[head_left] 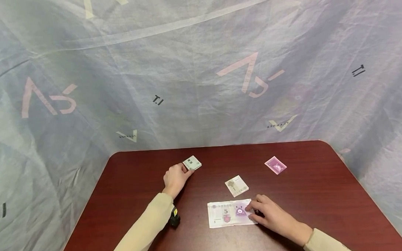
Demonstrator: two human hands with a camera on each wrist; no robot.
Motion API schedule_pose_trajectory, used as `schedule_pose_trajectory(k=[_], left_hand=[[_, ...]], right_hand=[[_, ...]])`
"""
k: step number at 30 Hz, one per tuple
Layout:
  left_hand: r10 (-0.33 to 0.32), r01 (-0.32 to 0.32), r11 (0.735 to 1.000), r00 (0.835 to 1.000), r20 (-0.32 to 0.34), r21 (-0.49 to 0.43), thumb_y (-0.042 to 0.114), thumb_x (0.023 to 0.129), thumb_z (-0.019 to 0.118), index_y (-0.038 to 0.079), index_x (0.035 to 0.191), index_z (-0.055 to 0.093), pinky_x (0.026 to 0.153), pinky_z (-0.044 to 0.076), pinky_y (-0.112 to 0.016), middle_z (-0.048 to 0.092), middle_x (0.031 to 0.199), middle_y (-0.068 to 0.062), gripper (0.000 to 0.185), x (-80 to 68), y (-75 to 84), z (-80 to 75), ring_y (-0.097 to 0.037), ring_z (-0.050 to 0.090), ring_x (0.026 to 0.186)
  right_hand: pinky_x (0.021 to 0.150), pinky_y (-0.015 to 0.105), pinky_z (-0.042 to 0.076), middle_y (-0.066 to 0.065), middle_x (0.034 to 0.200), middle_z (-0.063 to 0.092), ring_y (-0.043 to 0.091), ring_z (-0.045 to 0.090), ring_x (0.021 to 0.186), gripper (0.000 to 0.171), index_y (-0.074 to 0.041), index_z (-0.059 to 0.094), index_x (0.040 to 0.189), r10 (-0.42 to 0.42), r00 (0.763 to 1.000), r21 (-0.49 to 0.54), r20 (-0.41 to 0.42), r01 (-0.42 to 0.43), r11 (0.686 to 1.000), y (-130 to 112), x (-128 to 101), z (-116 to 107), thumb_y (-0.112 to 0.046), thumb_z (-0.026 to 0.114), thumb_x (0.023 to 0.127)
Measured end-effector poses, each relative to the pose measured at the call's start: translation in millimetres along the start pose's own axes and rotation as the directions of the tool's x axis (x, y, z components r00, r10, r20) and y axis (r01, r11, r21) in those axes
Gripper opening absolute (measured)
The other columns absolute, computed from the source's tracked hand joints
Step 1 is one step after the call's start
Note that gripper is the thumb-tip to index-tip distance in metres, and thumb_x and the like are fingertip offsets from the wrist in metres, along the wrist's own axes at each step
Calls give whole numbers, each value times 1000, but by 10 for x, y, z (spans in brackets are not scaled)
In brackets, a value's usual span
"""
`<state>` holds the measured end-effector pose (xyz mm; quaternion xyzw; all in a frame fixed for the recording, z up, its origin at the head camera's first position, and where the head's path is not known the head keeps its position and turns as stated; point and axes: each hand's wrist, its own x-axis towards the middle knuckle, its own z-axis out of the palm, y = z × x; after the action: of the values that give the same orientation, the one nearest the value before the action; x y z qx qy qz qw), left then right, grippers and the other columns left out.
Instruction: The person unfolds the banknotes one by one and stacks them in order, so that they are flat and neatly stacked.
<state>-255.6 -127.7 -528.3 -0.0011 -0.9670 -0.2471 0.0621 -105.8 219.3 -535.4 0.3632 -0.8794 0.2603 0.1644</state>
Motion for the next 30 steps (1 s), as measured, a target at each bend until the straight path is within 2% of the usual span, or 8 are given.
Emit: schedule_pose_trajectory(k=[6, 11, 14, 18, 24, 30], left_hand=[[-32, 32, 999, 999, 8, 28, 45, 88, 82, 18, 76, 59, 58, 49, -43, 63, 72, 0, 37, 32, -66, -7, -24, 60, 62], [-39, 39, 999, 999, -15, 27, 36, 94, 75, 15, 78, 64, 57, 50, -44, 65, 74, -2, 28, 56, -126, -75, -26, 61, 61], [-74, 75, 997, 997, -28, 28, 31, 98, 67, 14, 79, 64, 58, 50, -45, 66, 75, -4, 26, 82, -155, -100, -27, 62, 64], [-129, 129, 992, 992, -13, 16, 39, 101, 63, 13, 81, 66, 57, 49, -44, 67, 77, -6, 33, 125, -152, -103, -27, 62, 64], [-161, 161, 987, 987, 24, -4, 56, 96, 67, 13, 81, 69, 54, 47, -40, 67, 73, -4, 45, 169, -82, -61, -25, 60, 59], [-169, 169, 986, 986, -4, 2, 53, 90, 76, 14, 78, 69, 55, 48, -41, 68, 73, -3, 41, 206, -51, -7, -25, 61, 61]], right_hand=[[72, 22, 46, -8, 92, 58, 4, 49, 86, 22, -18, 73, 98, 4, 1000, -6, 13, -4, 1000, -14, 2, 10, -9, 85, 83], [72, 21, 46, -9, 91, 58, 4, 50, 86, 22, -18, 72, 97, -1, 1000, -8, 3, 1, 1000, -5, -2, 13, -7, 84, 83], [72, 21, 45, -9, 91, 58, 4, 50, 86, 23, -19, 72, 96, -6, 1000, -8, -1, 6, 1000, 5, -4, 14, -6, 85, 82], [72, 21, 45, -8, 90, 58, 4, 50, 85, 23, -19, 72, 96, -12, 1000, -12, -3, 12, 1000, 17, -7, 13, -6, 85, 82], [73, 21, 45, -9, 90, 58, 4, 50, 85, 23, -19, 72, 95, -16, 1000, -13, -7, 16, 1000, 19, -7, 18, -6, 85, 82], [73, 19, 44, -9, 89, 57, 4, 49, 84, 23, -19, 72, 95, -19, 1000, -10, -12, 19, 1000, 15, -5, 29, -6, 85, 81]])
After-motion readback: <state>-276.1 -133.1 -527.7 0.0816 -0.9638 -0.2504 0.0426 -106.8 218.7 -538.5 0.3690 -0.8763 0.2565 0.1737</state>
